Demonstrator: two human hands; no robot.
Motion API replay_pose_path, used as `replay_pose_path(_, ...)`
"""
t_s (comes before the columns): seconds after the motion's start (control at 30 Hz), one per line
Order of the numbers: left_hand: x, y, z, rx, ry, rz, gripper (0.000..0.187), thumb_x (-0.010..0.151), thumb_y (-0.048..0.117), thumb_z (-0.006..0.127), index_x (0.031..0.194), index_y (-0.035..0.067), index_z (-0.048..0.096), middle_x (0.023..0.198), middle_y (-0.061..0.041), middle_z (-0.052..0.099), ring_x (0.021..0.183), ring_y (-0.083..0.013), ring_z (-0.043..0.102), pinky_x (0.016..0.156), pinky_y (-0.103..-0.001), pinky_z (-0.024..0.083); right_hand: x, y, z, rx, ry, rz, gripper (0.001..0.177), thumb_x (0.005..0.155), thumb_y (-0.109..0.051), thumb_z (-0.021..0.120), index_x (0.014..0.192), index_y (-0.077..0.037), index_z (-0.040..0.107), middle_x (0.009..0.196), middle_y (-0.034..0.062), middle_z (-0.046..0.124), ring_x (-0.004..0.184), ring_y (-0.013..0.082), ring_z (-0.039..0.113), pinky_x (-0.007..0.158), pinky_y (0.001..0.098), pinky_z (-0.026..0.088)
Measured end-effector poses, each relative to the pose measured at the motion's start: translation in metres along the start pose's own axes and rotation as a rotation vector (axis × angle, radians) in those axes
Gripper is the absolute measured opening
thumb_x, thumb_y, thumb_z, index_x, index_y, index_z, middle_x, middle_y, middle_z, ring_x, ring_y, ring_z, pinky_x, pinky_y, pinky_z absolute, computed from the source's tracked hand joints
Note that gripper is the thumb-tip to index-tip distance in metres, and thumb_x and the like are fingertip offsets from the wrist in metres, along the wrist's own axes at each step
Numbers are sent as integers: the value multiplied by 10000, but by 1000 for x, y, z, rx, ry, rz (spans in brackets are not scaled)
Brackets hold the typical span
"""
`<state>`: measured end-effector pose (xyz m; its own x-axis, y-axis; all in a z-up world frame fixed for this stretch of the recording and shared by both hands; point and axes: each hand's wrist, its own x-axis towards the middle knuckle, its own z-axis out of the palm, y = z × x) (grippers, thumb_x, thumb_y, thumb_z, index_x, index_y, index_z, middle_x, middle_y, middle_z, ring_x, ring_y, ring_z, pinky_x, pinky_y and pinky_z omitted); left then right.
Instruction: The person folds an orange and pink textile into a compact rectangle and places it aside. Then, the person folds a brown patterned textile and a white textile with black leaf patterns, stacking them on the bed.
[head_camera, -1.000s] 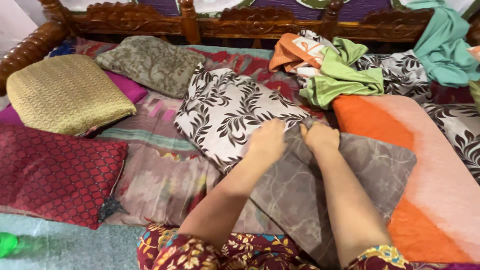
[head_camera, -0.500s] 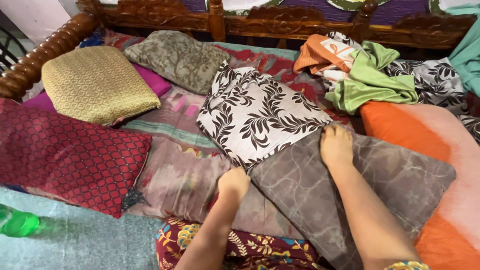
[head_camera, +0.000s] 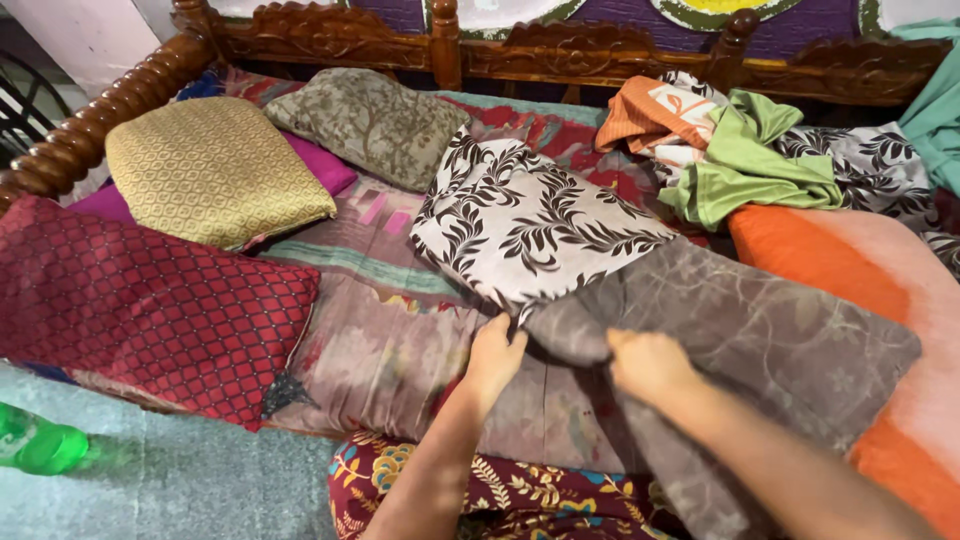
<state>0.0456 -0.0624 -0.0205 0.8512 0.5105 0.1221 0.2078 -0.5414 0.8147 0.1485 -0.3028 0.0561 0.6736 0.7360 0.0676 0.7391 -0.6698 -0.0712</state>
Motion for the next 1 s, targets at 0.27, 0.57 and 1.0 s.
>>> replay_pose_path(0.27, 26, 21, 13, -277, 191, 433, 678, 879, 249, 769, 1443, -6, 491, 1463, -228, 545, 1379, -372, 525, 1159, -432, 413, 67, 63, -135, 702, 493, -176, 295, 926, -236, 756, 1130, -23, 740, 982, 96, 775, 860, 164, 701, 775, 331, 545)
replay_pose_path(0.57, 42, 30, -18, -861, 182, 40, 658, 1018, 386, 558, 1555, 59, 364, 1537, -150, 465, 1413, -242, 441, 1169, -372, 330, 59, 189, -111, 740, 244, 162, 316, 937, -223, 697, 1134, 20, 743, 951, 95, 755, 847, 186, 674, 752, 365, 548)
replay_pose_path(1.0, 36, -5, -69, -76, -449, -389, 720, 854, 459, 700, 1409, 22, 558, 1165, -205, 733, 1023, -333, 706, 850, -475, 579, 46, 140, -5, 539, 278, 309, 421, 927, -398, 698, 1164, -53, 744, 1091, 177, 768, 968, 276, 738, 864, 376, 560)
